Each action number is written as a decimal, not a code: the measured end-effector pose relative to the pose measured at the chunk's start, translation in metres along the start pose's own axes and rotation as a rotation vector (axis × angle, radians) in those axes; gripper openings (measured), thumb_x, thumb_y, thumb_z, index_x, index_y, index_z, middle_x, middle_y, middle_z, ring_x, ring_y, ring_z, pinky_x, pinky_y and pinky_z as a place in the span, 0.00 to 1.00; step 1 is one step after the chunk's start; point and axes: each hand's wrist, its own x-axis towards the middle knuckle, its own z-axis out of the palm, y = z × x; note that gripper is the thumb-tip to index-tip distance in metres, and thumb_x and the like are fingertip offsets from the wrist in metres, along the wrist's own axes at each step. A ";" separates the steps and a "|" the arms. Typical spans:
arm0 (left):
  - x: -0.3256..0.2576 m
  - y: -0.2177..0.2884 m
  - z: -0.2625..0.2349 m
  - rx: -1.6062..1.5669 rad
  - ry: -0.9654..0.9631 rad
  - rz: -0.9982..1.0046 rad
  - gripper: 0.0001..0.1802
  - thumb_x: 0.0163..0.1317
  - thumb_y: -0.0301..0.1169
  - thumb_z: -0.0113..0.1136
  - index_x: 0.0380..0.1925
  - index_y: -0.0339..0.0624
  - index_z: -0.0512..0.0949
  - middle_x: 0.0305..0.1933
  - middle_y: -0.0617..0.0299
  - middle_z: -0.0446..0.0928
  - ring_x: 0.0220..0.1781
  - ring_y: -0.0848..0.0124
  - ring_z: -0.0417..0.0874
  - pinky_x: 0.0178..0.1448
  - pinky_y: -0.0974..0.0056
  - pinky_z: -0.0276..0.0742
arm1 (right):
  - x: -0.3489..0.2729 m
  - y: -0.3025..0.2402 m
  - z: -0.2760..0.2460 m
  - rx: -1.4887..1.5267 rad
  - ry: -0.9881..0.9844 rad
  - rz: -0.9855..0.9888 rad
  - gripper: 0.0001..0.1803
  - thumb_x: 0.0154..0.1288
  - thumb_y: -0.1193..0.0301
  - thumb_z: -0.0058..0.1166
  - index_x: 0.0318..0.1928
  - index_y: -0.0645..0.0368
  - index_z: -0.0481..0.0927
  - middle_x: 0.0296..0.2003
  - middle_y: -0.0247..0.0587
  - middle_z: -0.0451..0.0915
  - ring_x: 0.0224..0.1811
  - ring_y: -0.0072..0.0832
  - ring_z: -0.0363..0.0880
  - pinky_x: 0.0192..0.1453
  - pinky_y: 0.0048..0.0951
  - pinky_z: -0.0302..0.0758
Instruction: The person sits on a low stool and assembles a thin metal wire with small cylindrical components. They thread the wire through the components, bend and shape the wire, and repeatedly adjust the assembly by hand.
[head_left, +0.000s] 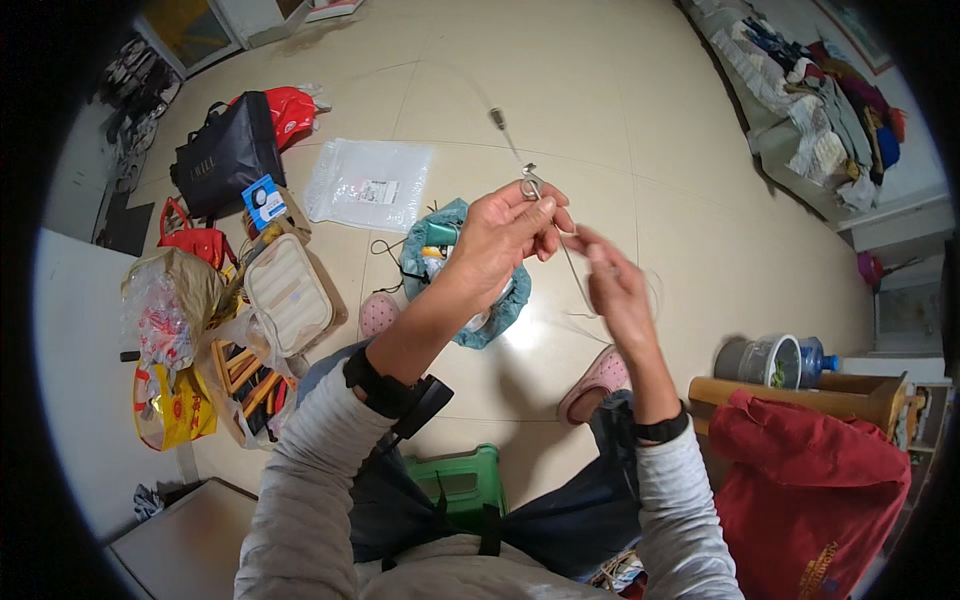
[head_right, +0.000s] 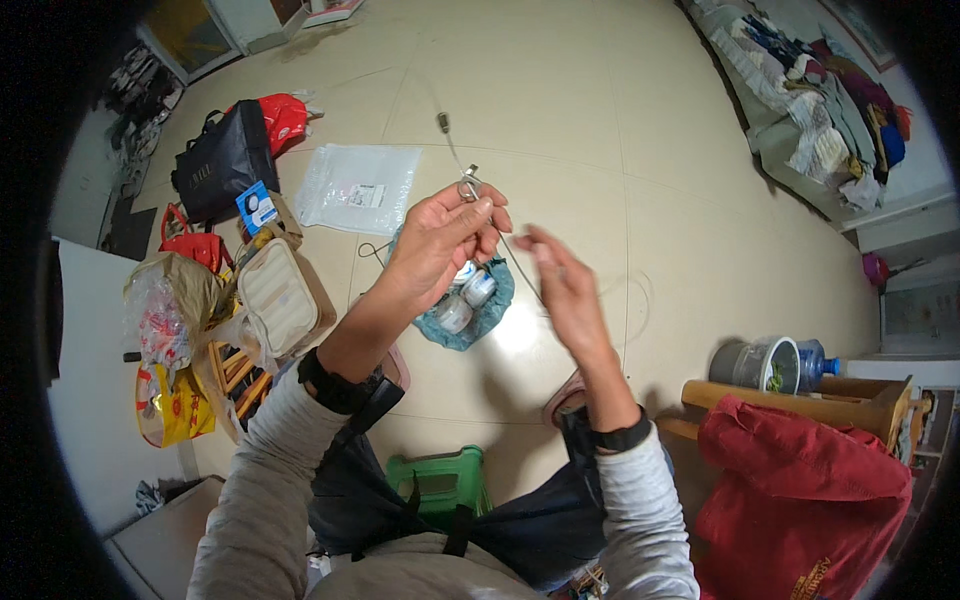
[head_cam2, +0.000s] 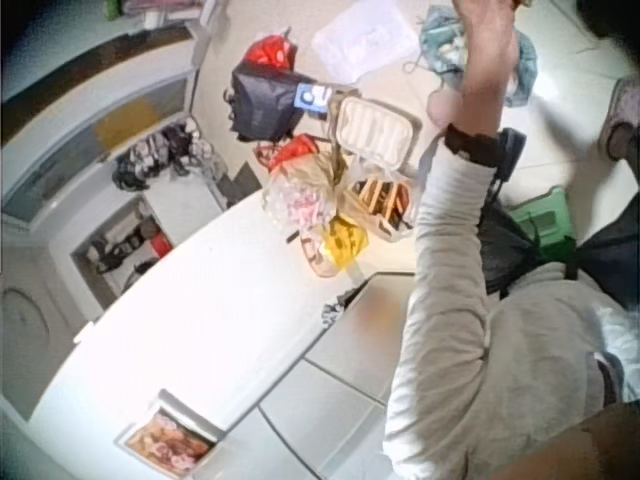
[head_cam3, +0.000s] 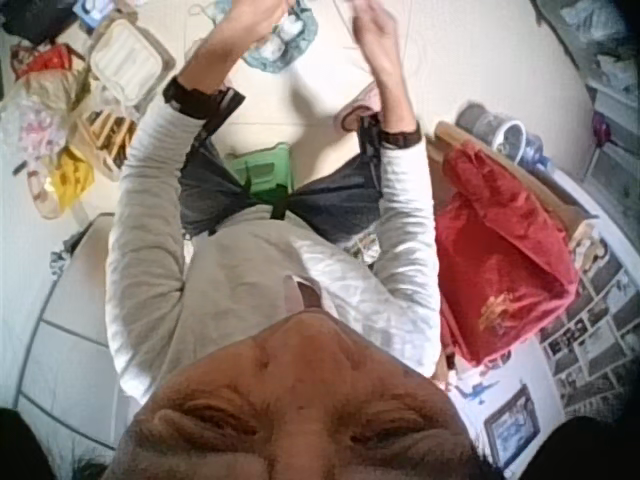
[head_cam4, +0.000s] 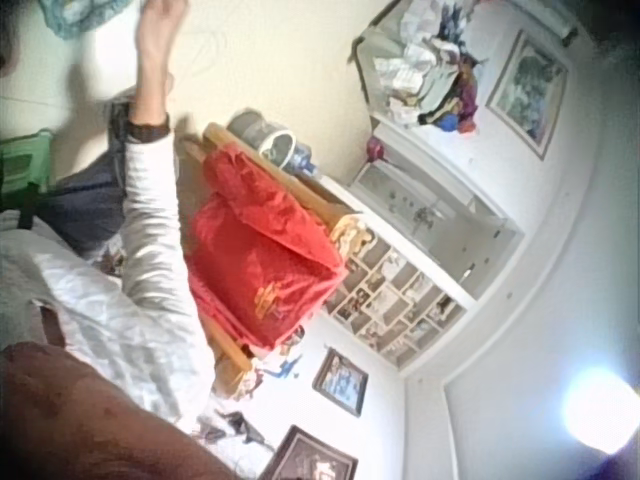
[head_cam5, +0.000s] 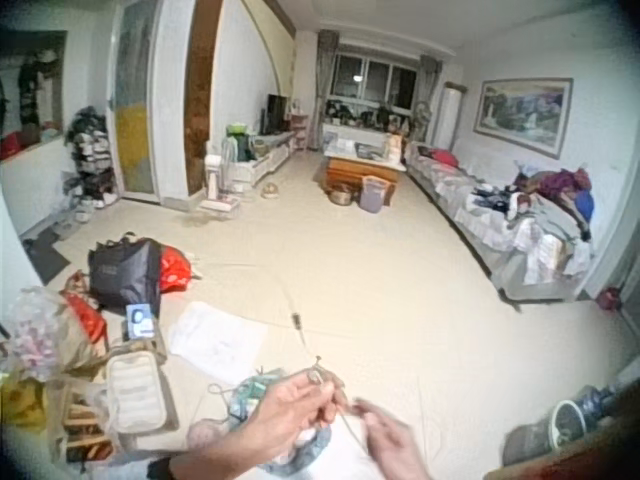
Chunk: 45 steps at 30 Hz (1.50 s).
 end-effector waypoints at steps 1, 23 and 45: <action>0.003 -0.001 0.004 -0.013 -0.003 -0.014 0.10 0.69 0.29 0.51 0.44 0.34 0.73 0.34 0.61 0.76 0.28 0.79 0.72 0.33 0.73 0.68 | -0.001 -0.007 0.002 0.015 -0.097 0.087 0.18 0.75 0.61 0.42 0.49 0.62 0.78 0.34 0.28 0.79 0.23 0.11 0.59 0.27 0.16 0.61; 0.014 0.029 -0.035 -0.129 0.099 0.055 0.16 0.65 0.22 0.52 0.53 0.32 0.69 0.44 0.53 0.77 0.37 0.76 0.75 0.41 0.73 0.74 | -0.035 -0.005 -0.011 0.043 -0.356 0.236 0.15 0.73 0.61 0.46 0.40 0.58 0.80 0.21 0.26 0.74 0.16 0.08 0.53 0.19 0.15 0.50; 0.006 0.032 -0.019 0.265 0.008 0.208 0.20 0.63 0.22 0.57 0.55 0.31 0.68 0.46 0.51 0.78 0.42 0.67 0.83 0.46 0.67 0.82 | -0.041 0.006 0.000 0.085 -0.551 0.349 0.15 0.73 0.60 0.45 0.43 0.56 0.81 0.28 0.24 0.81 0.18 0.08 0.54 0.21 0.13 0.54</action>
